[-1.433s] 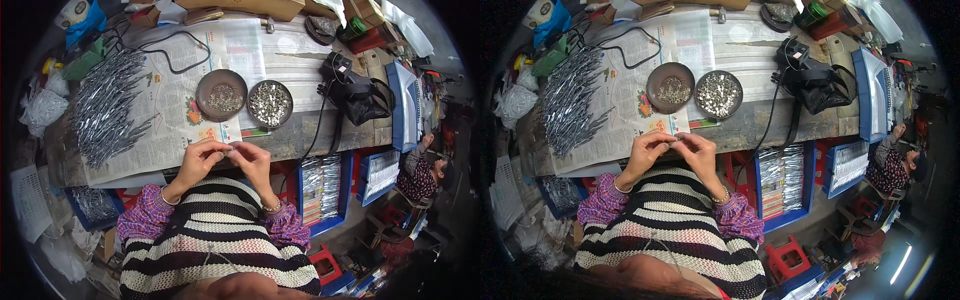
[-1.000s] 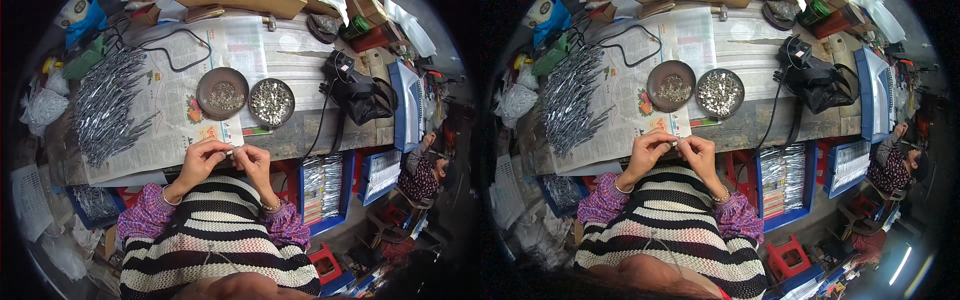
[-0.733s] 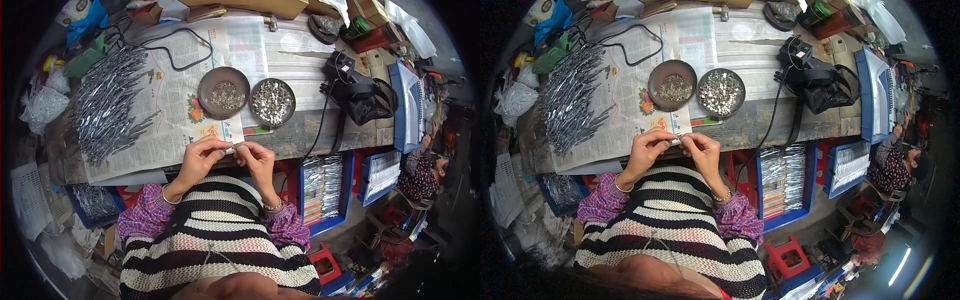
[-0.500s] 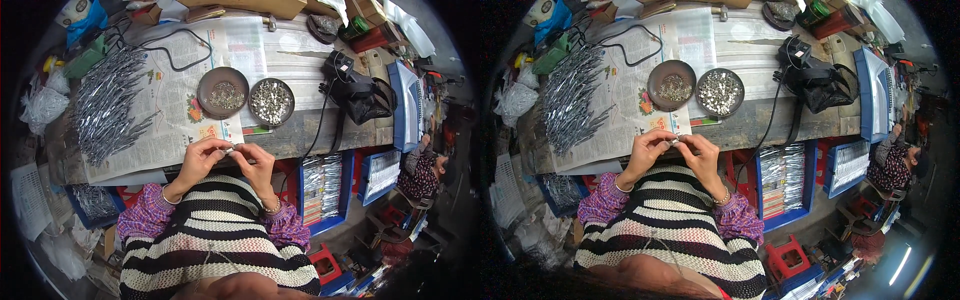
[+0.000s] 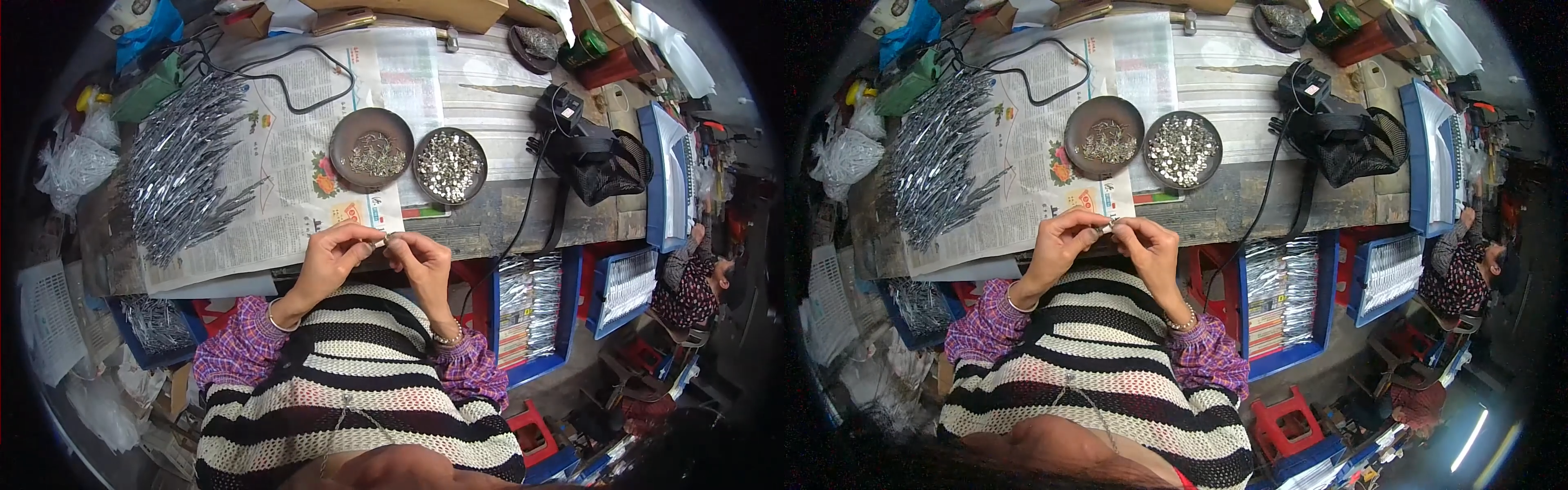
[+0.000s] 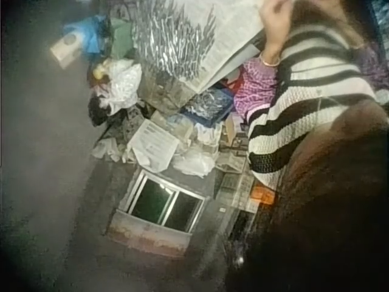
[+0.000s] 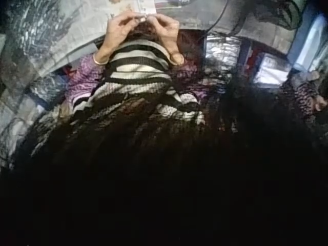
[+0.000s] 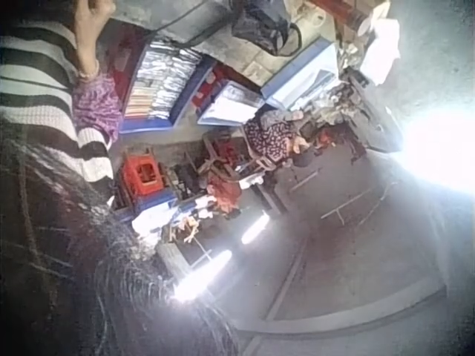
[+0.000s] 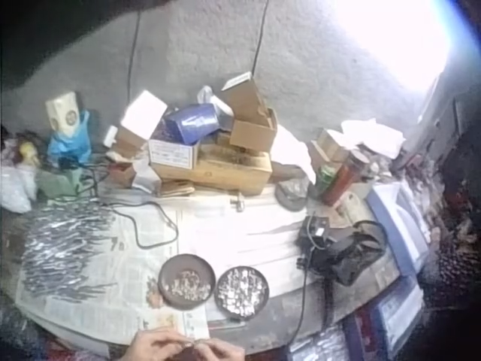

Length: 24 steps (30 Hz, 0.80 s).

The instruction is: Assembling small metal hardware components by hand at a workbench.

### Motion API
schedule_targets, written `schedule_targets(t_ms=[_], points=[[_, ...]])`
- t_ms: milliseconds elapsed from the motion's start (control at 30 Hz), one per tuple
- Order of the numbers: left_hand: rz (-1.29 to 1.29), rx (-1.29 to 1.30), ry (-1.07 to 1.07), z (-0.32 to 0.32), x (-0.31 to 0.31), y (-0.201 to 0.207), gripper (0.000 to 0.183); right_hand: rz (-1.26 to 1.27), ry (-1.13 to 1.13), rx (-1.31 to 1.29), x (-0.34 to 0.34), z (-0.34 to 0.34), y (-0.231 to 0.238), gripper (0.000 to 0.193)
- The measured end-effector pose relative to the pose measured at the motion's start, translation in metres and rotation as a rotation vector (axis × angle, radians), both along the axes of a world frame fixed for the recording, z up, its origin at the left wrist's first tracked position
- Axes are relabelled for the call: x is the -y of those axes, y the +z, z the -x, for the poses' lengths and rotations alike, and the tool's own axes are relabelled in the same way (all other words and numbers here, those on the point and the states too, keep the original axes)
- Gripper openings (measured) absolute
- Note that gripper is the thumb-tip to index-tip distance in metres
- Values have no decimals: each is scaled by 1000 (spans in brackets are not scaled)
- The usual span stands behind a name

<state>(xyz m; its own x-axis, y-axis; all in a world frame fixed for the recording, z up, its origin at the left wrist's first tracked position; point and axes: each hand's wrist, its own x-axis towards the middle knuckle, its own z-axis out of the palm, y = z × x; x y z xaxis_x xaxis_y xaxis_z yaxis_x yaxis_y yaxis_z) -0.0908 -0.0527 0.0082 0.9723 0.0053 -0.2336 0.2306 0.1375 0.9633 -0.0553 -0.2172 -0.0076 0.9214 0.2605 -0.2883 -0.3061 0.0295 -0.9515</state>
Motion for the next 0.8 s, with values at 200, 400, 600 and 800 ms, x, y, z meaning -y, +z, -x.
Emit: schedule_targets(t_ms=[200, 400, 600, 800], points=[[219, -90, -14, 0, -1, -3, 22, 32, -29, 9, 3, 0, 0, 10], [226, -76, -32, -1, 1, -4, 20, 142, 7, 188, 1, 0, 4, 9], [165, -56, -32, 1, 1, -6, 19, 209, 7, 325, -2, 0, 11, 8], [11, 38, -18, -1, 4, 3, 20, 208, 3, 360, -2, -1, 11, 9]])
